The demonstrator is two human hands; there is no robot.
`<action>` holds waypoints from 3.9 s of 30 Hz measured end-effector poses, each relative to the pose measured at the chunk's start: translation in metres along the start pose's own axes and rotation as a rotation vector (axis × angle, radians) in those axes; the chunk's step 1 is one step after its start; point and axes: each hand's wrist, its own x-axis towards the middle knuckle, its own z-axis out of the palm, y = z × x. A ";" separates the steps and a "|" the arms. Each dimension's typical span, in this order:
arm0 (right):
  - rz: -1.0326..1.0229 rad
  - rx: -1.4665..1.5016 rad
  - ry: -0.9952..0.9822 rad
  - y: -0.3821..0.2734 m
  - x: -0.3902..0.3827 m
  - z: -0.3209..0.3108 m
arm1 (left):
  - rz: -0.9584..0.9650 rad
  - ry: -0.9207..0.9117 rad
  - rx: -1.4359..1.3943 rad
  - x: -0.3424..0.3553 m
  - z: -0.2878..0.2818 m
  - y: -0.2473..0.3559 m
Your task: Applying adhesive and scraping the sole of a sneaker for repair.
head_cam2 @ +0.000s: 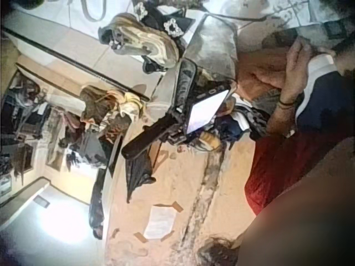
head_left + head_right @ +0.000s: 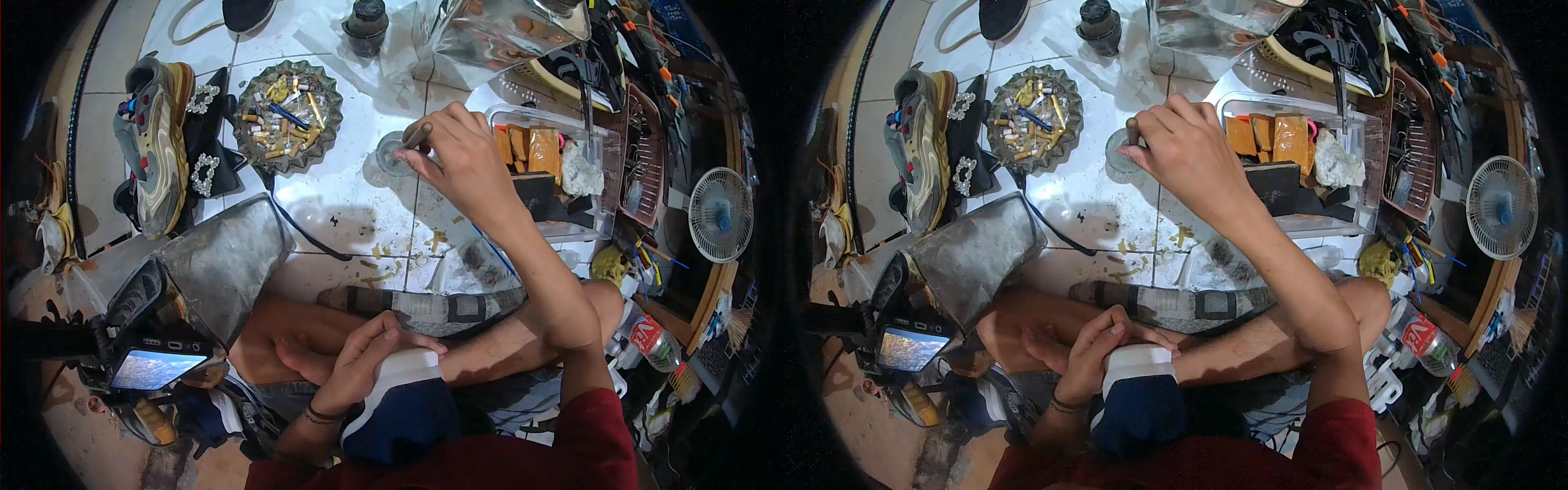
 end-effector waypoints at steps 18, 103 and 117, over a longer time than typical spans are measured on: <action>0.041 0.115 0.259 -0.025 0.002 -0.032 | 0.045 -0.021 0.074 -0.009 -0.001 -0.006; 0.275 1.425 0.361 -0.311 -0.224 -0.158 | 1.409 0.202 1.197 -0.246 0.055 -0.078; 0.229 1.379 0.248 -0.309 -0.224 -0.168 | 1.402 0.148 1.266 -0.247 0.055 -0.078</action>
